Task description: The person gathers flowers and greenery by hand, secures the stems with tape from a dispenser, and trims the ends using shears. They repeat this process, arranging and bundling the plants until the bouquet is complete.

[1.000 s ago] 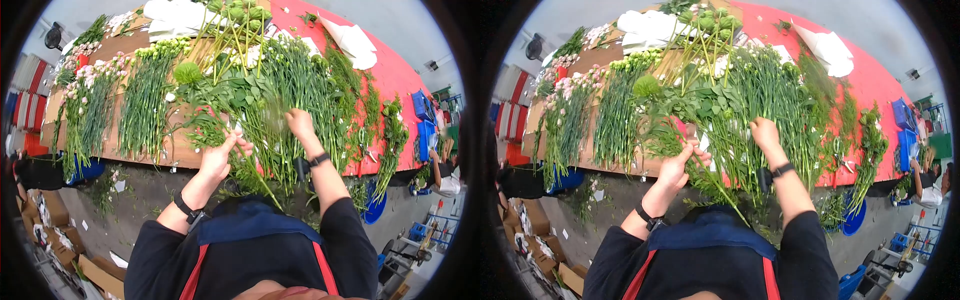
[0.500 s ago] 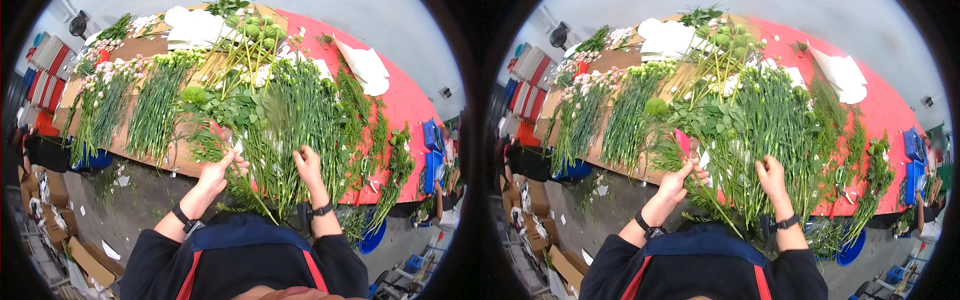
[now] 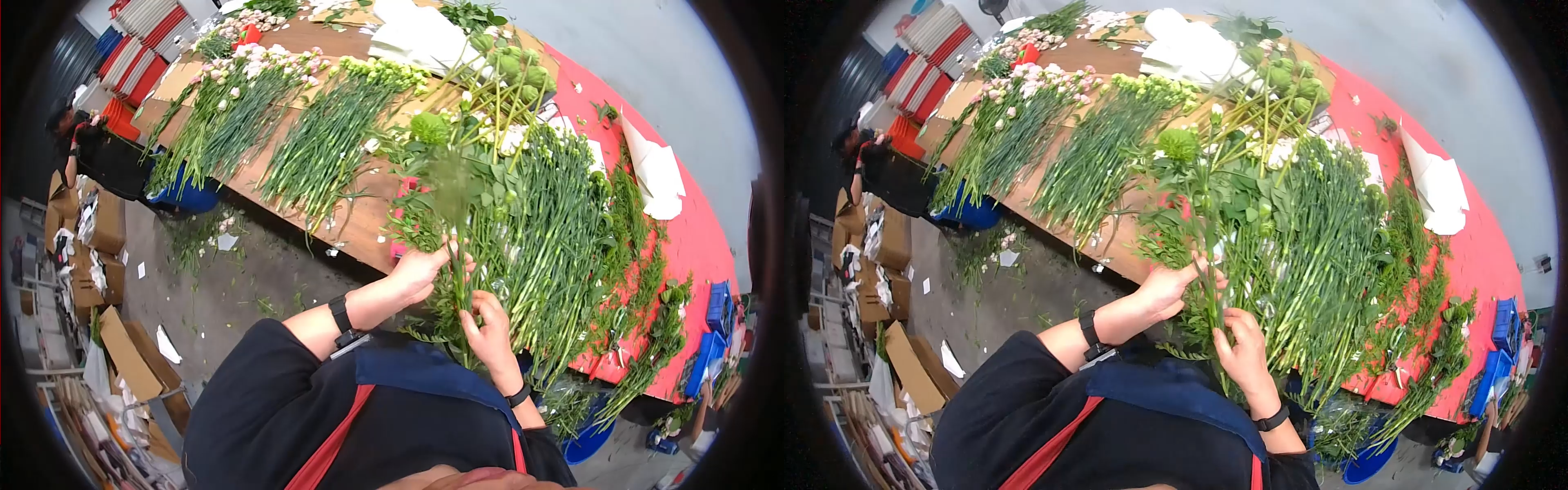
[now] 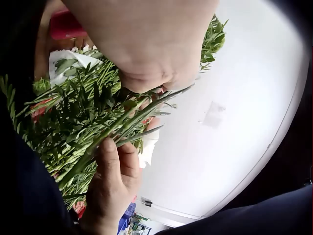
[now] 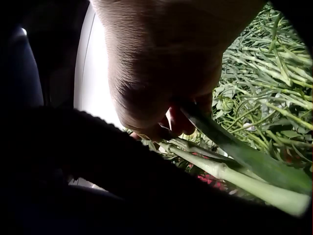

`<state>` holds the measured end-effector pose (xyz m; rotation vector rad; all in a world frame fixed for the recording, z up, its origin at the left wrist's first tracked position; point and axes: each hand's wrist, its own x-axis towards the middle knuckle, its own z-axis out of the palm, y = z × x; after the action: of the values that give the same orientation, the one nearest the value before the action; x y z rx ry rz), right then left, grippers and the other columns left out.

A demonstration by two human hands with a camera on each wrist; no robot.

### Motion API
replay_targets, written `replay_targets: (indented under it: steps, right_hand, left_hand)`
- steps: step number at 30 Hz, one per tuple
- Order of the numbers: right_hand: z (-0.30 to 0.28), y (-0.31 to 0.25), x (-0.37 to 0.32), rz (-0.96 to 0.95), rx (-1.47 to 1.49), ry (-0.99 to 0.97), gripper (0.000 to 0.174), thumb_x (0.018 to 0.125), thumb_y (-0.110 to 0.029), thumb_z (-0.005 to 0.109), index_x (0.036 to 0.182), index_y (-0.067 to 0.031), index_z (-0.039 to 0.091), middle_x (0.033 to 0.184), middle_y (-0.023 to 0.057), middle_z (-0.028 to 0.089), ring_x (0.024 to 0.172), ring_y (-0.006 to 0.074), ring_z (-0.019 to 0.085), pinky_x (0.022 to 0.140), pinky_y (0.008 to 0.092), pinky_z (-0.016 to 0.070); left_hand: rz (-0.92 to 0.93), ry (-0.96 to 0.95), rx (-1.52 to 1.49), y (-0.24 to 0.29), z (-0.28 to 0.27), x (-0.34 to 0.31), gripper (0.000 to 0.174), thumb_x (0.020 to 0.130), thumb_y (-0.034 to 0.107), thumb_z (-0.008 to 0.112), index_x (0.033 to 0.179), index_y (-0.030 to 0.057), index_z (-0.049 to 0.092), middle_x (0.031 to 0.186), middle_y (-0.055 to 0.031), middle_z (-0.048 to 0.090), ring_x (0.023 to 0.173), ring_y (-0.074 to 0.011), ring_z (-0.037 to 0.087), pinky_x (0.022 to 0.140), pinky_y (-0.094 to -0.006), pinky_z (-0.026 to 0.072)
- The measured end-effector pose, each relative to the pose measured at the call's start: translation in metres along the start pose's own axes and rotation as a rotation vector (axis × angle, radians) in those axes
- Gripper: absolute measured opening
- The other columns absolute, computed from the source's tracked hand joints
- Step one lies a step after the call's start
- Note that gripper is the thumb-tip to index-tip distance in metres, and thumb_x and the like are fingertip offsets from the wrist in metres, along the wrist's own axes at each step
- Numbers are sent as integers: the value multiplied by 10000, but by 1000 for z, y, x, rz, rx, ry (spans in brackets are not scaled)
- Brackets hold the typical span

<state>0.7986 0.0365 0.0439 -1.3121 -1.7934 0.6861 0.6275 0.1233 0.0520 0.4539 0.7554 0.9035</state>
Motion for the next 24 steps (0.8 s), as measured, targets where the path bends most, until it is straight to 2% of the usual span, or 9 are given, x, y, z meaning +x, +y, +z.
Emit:
replay_targets:
  steps: [4, 5, 11, 14, 16, 20, 21, 22, 24]
  right_hand:
    - [34, -32, -2, 396, 70, -160, 137, 810, -50, 644, 862, 9, 531, 737, 155, 623, 625, 242, 617, 568, 309, 459]
    - [47, -41, 1, 373, 74, -134, 146, 825, -59, 637, 851, 2, 507, 627, 133, 582, 563, 205, 576, 548, 304, 443]
    - [133, -85, 19, 394, 135, -194, 163, 824, -62, 637, 835, 2, 487, 609, 97, 532, 548, 131, 494, 519, 288, 414]
    - [176, -100, 31, 411, 213, -232, 158, 823, -61, 635, 841, -7, 488, 633, 94, 538, 558, 134, 501, 523, 290, 419]
    - [188, -126, 52, 326, 90, -311, 163, 827, -101, 625, 859, -17, 490, 644, 122, 540, 564, 219, 544, 544, 333, 443]
    - [209, -147, 79, 355, 78, -494, 172, 840, -132, 610, 859, -14, 486, 653, 164, 553, 606, 304, 582, 564, 375, 454]
    - [214, -147, 82, 335, 85, -512, 179, 840, -136, 613, 861, -14, 483, 658, 165, 556, 608, 303, 583, 565, 378, 454]
    - [217, -147, 86, 313, 91, -532, 187, 841, -140, 616, 864, -13, 481, 663, 165, 559, 611, 303, 585, 566, 381, 455]
    - [214, -149, 99, 296, 89, -574, 194, 835, -177, 642, 893, -7, 567, 717, 153, 598, 682, 292, 606, 633, 367, 476]
  left_hand:
    - [13, -59, -47, 25, -32, -17, 204, 952, 248, 528, 1068, 80, 517, 936, -84, 619, 905, -225, 626, 765, -369, 511]
    - [-21, -36, -62, 33, -43, -22, 215, 953, 264, 527, 1071, 84, 521, 917, -72, 610, 892, -217, 620, 738, -363, 509]
    - [0, -124, -72, 80, -125, -52, 287, 954, 306, 517, 1133, 82, 518, 982, -70, 583, 877, -193, 605, 709, -348, 511]
    - [9, -100, -81, 111, -156, -66, 353, 950, 314, 523, 1198, 65, 489, 1046, -82, 578, 881, -181, 601, 717, -334, 516]
    - [-1, -64, -112, 131, -173, -77, 468, 913, 298, 589, 1272, 48, 422, 1098, -101, 581, 907, -191, 600, 769, -344, 522]
    - [-83, -49, -92, 158, -210, -87, 439, 887, 232, 633, 1232, 33, 449, 783, -41, 583, 782, -193, 620, 698, -346, 522]
    - [-100, 7, -105, 162, -213, -88, 356, 891, 232, 627, 1153, 32, 493, 629, -2, 481, 689, -182, 597, 681, -356, 514]
    - [-73, 56, -88, 164, -215, -88, 265, 921, 273, 579, 1034, 40, 524, 585, 15, 408, 586, -155, 513, 635, -357, 492]
    - [-106, 68, -140, 172, -224, -89, 294, 948, 348, 519, 958, 54, 522, 570, 28, 380, 526, -128, 417, 581, -336, 451]
